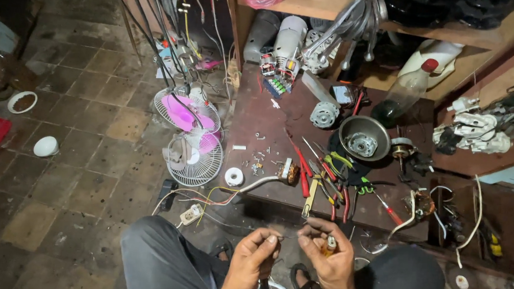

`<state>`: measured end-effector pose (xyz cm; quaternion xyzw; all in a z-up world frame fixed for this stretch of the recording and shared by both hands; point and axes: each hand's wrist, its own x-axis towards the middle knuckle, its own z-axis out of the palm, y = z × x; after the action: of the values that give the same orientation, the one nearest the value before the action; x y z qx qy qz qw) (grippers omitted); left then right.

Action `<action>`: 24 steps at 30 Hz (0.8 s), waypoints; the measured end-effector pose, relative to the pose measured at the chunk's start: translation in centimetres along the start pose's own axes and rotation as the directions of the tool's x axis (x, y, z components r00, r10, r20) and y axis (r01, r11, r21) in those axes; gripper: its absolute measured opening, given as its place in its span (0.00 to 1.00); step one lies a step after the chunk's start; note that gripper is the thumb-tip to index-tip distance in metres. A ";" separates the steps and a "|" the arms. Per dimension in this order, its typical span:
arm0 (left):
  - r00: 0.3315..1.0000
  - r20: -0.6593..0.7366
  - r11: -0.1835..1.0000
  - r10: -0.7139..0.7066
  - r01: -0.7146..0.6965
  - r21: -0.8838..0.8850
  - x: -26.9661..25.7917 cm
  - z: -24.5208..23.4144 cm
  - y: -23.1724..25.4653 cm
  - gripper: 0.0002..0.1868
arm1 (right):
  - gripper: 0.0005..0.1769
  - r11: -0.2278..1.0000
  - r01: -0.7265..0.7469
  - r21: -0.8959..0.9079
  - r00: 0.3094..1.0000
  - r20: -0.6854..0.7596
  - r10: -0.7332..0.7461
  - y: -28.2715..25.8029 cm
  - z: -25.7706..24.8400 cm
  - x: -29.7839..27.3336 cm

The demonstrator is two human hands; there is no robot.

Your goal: The person sits on the floor and uses pliers to strip the insulation from a wire. They then use a lighter to heat the exposed wire ends and wrap electrical tape around the connection.

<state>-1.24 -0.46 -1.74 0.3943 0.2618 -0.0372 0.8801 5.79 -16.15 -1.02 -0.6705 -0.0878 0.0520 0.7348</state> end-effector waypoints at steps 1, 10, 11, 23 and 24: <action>1.000 -0.002 1.000 -0.006 0.006 0.001 -0.1 0.0 0.1 0.10 | 0.18 1.000 -0.006 0.000 1.000 -0.003 0.006 0.2 -0.2 0.0; 0.986 0.166 0.686 -0.008 -0.115 0.718 -1.1 0.3 2.2 0.12 | 0.15 0.930 0.026 -0.366 0.988 0.148 0.031 0.6 -2.2 0.5; 0.987 0.155 0.527 0.050 -0.158 0.835 -1.1 0.5 2.2 0.11 | 0.14 0.895 -0.064 -0.442 0.976 0.161 0.149 0.6 -2.3 0.6; 0.833 -0.176 0.489 0.524 -0.125 0.863 2.6 -2.1 -4.6 0.12 | 0.12 0.825 -0.073 -0.560 0.977 0.127 0.172 2.7 0.9 -1.0; 0.816 -0.222 0.498 0.534 -0.091 0.863 3.1 -2.3 -4.9 0.15 | 0.12 0.811 0.013 -0.585 0.985 0.146 0.089 3.3 1.0 -1.1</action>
<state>-0.93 -1.73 -7.85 0.7950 0.3364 0.1069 0.4934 4.70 -15.05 -4.30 -0.8585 -0.1469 0.0930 0.4824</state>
